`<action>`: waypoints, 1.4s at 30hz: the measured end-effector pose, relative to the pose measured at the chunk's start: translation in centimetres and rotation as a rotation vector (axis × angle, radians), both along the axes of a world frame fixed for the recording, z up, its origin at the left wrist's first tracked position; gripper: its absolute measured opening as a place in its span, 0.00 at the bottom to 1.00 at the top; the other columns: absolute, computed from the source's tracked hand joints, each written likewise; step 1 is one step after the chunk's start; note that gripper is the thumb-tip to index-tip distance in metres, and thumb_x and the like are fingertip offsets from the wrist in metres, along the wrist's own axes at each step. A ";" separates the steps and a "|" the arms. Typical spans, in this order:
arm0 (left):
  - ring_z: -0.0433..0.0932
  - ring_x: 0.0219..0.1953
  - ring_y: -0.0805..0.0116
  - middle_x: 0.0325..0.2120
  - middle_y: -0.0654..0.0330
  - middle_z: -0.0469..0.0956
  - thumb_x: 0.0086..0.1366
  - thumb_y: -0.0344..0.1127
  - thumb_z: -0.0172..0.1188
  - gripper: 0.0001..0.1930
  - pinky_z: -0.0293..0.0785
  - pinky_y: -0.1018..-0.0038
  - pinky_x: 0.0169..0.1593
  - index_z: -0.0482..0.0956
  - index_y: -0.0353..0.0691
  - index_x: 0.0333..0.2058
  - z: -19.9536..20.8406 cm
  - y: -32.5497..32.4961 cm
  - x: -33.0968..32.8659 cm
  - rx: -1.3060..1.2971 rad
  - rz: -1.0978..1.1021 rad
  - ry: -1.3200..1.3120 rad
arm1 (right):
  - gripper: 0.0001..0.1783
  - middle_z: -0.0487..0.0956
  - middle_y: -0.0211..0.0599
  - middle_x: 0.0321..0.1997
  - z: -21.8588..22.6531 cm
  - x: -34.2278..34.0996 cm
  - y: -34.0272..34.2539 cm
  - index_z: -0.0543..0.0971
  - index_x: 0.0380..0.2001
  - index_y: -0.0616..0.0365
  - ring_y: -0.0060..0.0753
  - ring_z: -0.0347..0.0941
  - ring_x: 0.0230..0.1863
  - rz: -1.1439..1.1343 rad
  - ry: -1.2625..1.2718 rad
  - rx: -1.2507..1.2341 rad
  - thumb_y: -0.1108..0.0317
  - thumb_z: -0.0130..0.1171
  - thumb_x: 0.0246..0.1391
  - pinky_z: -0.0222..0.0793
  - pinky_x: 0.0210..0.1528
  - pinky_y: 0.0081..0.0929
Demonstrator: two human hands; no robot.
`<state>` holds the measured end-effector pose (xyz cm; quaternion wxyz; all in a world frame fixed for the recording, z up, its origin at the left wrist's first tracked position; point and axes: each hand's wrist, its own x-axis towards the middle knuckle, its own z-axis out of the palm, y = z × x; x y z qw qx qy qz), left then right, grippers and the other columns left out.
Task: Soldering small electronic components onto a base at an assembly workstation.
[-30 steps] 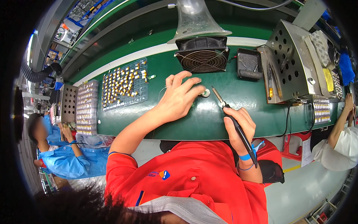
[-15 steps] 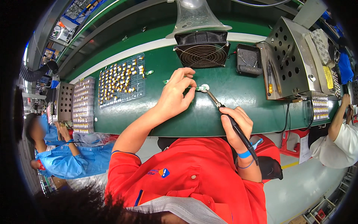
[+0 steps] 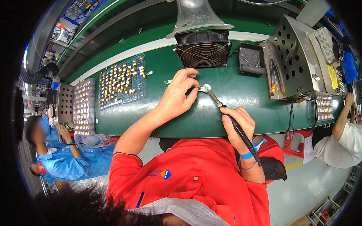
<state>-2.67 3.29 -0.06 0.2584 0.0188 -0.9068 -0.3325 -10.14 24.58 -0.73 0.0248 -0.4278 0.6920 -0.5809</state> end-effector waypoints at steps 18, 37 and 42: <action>0.74 0.42 0.58 0.37 0.53 0.75 0.51 0.22 0.63 0.06 0.71 0.68 0.45 0.76 0.36 0.28 1.4 -0.1 0.3 -0.114 0.049 0.139 | 0.09 0.70 0.35 0.20 0.0 0.0 -0.1 0.78 0.36 0.67 0.27 0.62 0.22 0.003 0.012 -0.016 0.80 0.57 0.49 0.57 0.25 0.23; 0.73 0.35 0.58 0.25 0.61 0.76 0.48 0.28 0.65 0.06 0.72 0.66 0.40 0.83 0.41 0.28 1.7 -12.7 8.2 -0.442 0.391 -0.179 | 0.08 0.68 0.34 0.21 -0.2 0.5 0.6 0.78 0.37 0.66 0.26 0.63 0.23 -0.009 -0.023 0.016 0.78 0.54 0.53 0.56 0.26 0.22; 0.73 0.36 0.59 0.25 0.61 0.77 0.50 0.31 0.66 0.07 0.72 0.66 0.42 0.84 0.41 0.31 1.4 -13.3 7.8 -0.379 0.301 -0.241 | 0.09 0.69 0.34 0.22 -0.1 0.4 0.6 0.77 0.39 0.66 0.24 0.65 0.24 -0.022 -0.002 0.053 0.76 0.52 0.56 0.57 0.27 0.21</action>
